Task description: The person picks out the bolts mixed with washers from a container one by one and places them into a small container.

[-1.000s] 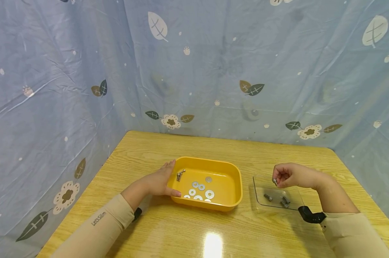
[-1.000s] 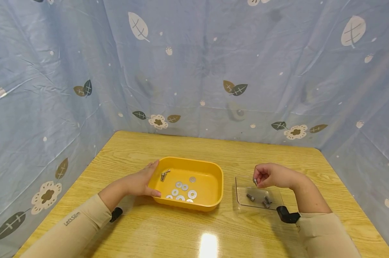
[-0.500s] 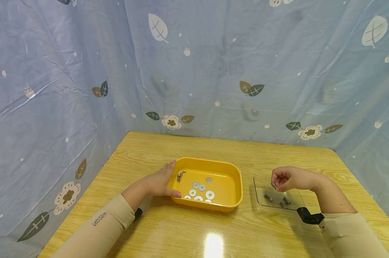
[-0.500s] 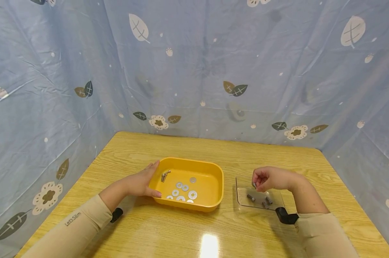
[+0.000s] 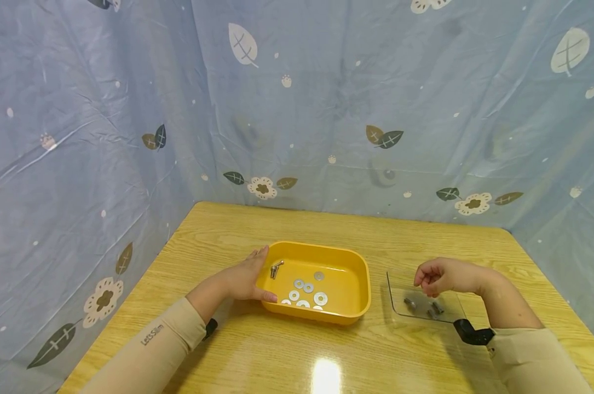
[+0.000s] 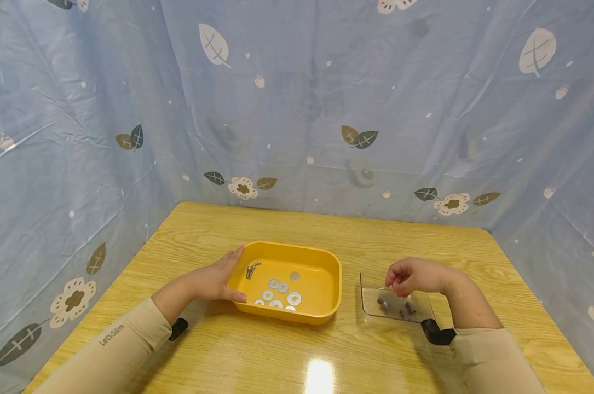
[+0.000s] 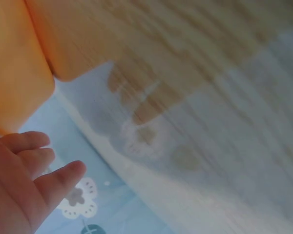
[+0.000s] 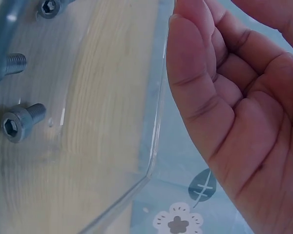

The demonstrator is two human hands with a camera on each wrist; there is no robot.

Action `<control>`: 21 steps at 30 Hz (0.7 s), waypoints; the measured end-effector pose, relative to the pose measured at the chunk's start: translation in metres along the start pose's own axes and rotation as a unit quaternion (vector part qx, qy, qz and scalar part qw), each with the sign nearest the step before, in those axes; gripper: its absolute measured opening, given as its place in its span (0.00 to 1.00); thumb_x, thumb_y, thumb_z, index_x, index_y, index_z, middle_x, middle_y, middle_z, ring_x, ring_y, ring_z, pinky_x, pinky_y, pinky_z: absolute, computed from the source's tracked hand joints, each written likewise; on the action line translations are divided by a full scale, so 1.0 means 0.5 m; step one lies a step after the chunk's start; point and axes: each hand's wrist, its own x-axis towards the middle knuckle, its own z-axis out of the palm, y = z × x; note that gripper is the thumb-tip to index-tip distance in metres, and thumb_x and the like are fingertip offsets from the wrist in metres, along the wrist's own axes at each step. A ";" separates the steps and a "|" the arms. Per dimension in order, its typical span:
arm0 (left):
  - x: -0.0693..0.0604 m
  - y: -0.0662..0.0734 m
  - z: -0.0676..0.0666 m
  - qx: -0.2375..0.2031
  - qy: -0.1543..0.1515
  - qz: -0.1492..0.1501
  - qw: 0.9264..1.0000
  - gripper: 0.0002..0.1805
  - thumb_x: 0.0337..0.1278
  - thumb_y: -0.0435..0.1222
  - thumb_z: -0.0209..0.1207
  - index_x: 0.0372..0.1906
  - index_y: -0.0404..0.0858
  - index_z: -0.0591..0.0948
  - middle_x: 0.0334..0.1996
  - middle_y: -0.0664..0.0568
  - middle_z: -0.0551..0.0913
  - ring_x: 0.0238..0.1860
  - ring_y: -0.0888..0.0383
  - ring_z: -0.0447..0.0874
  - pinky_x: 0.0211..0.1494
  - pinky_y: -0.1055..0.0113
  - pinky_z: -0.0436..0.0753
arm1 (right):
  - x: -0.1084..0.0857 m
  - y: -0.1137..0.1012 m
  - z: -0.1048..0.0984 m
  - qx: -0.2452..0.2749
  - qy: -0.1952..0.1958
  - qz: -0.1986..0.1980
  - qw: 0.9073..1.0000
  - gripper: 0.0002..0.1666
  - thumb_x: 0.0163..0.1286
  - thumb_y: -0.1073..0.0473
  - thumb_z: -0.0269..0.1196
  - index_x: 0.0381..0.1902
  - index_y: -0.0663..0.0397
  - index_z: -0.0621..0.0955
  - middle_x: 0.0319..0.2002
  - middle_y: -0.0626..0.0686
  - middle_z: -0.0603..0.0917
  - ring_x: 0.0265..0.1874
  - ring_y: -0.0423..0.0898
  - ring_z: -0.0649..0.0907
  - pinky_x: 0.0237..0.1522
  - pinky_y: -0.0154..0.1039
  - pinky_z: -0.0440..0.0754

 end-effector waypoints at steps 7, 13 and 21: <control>0.000 0.001 -0.001 -0.006 -0.001 0.003 1.000 0.68 0.35 0.66 0.61 0.71 0.36 0.34 0.71 0.43 0.39 0.71 0.46 0.36 0.69 0.51 0.49 | -0.005 -0.011 -0.007 -0.035 0.018 -0.015 0.999 0.09 0.65 0.67 0.56 0.42 0.68 0.75 0.28 0.56 0.78 0.25 0.45 0.77 0.31 0.44 0.78; 0.000 0.001 -0.001 -0.007 -0.001 0.004 1.000 0.68 0.35 0.66 0.61 0.71 0.36 0.34 0.71 0.42 0.40 0.71 0.45 0.36 0.69 0.50 0.49 | -0.001 -0.041 -0.024 -0.059 0.037 -0.031 0.997 0.08 0.66 0.66 0.56 0.41 0.66 0.75 0.28 0.52 0.78 0.24 0.45 0.76 0.31 0.40 0.77; 0.001 -0.001 0.001 -0.003 0.001 0.007 1.000 0.68 0.35 0.66 0.61 0.71 0.35 0.35 0.71 0.42 0.39 0.71 0.44 0.36 0.69 0.50 0.50 | 0.038 -0.101 -0.039 -0.104 0.080 -0.019 0.991 0.09 0.65 0.61 0.59 0.41 0.60 0.76 0.31 0.56 0.78 0.27 0.42 0.77 0.33 0.37 0.78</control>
